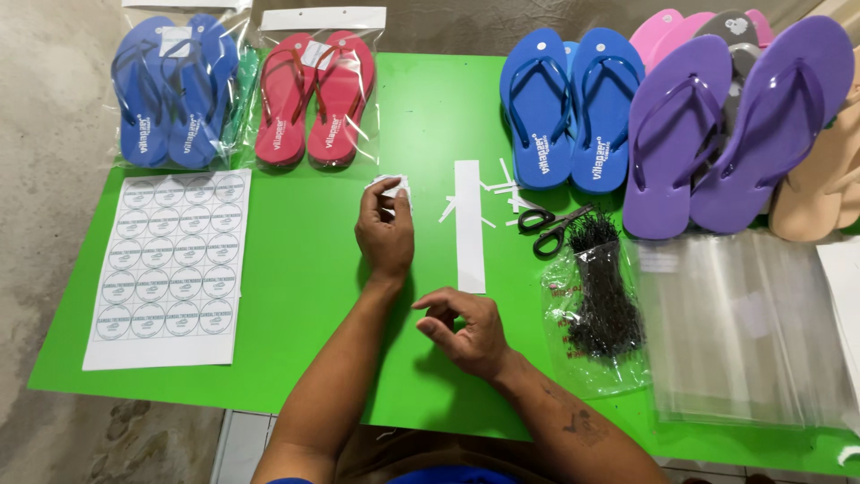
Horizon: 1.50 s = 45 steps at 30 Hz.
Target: The person places a pair of blue flip-flops into a clear plastic bag, inserts a white cardboard header, and secures it with a zip tie. The person then repeats the process with a pair of purple flip-flops, using a zip tie to fasten the header to the bag.
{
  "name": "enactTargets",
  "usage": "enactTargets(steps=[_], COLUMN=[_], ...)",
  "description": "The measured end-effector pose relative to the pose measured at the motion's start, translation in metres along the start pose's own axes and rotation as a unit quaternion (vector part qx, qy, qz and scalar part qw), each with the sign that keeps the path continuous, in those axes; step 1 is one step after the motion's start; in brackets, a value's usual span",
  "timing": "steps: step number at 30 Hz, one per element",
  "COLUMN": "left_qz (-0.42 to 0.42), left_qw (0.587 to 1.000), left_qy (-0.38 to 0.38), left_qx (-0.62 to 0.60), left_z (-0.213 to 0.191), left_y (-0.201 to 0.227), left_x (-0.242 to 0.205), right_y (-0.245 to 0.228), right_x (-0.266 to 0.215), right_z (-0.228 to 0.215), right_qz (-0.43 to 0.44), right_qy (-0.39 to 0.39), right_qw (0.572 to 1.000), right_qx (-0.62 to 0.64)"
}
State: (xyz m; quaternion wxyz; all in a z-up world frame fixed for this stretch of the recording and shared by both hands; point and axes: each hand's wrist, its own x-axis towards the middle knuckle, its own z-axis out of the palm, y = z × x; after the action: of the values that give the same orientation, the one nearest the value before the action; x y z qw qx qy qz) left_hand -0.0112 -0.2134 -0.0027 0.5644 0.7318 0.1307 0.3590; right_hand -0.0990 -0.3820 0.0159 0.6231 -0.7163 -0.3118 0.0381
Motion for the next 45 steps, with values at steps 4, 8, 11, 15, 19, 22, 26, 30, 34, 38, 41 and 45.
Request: enactTargets(steps=[4, 8, 11, 15, 19, 22, 26, 30, 34, 38, 41, 45], left_qz=[-0.028, -0.027, 0.059, 0.16, 0.162, 0.139, 0.116, 0.097, 0.108, 0.17, 0.151, 0.144], left_qw=[0.999, 0.994, 0.98, 0.942, 0.929, 0.931, 0.939, 0.941, 0.941, 0.936, 0.938, 0.935], left_qy=[0.036, 0.051, -0.038, -0.145, -0.146, -0.145, -0.145, -0.155, -0.15, -0.138, -0.143, -0.145], left_qx=[0.019, 0.091, 0.187, 0.259, 0.301, 0.305, 0.291, 0.286, 0.283, 0.275, 0.279, 0.291], left_z=[-0.007, -0.027, -0.045, -0.059, -0.057, -0.055, -0.054, -0.051, -0.05, -0.052, -0.05, -0.048], left_y=[-0.013, -0.018, -0.016, -0.015, -0.02, -0.025, -0.03, -0.03, -0.027, -0.025, -0.024, -0.025], left_x=[0.006, 0.014, 0.022, 0.031, 0.033, 0.034, 0.038, 0.041, 0.041, 0.041, 0.039, 0.04], right_y=[-0.01, -0.014, -0.014, -0.016, -0.017, -0.017, -0.017, -0.015, -0.014, -0.013, -0.012, -0.013], right_x=[-0.001, 0.002, 0.006, 0.007, 0.009, 0.01, 0.01, 0.011, 0.011, 0.01, 0.01, 0.009], right_z=[0.001, -0.001, -0.003, -0.009, -0.008, -0.006, -0.006, -0.005, -0.004, -0.005, -0.005, -0.005], right_qz=[-0.01, -0.078, -0.086, -0.088, -0.082, -0.076, -0.066, -0.057, -0.055, -0.058, -0.065, -0.046], right_qy=[-0.015, 0.007, 0.02, 0.037, 0.029, 0.017, 0.007, 0.001, 0.0, 0.008, 0.008, -0.001], right_qw=[0.998, 0.99, 0.983, 0.98, 0.982, 0.984, 0.985, 0.986, 0.986, 0.985, 0.984, 0.987], right_qx=[-0.064, -0.119, -0.158, -0.173, -0.167, -0.158, -0.157, -0.157, -0.156, -0.161, -0.163, -0.154])
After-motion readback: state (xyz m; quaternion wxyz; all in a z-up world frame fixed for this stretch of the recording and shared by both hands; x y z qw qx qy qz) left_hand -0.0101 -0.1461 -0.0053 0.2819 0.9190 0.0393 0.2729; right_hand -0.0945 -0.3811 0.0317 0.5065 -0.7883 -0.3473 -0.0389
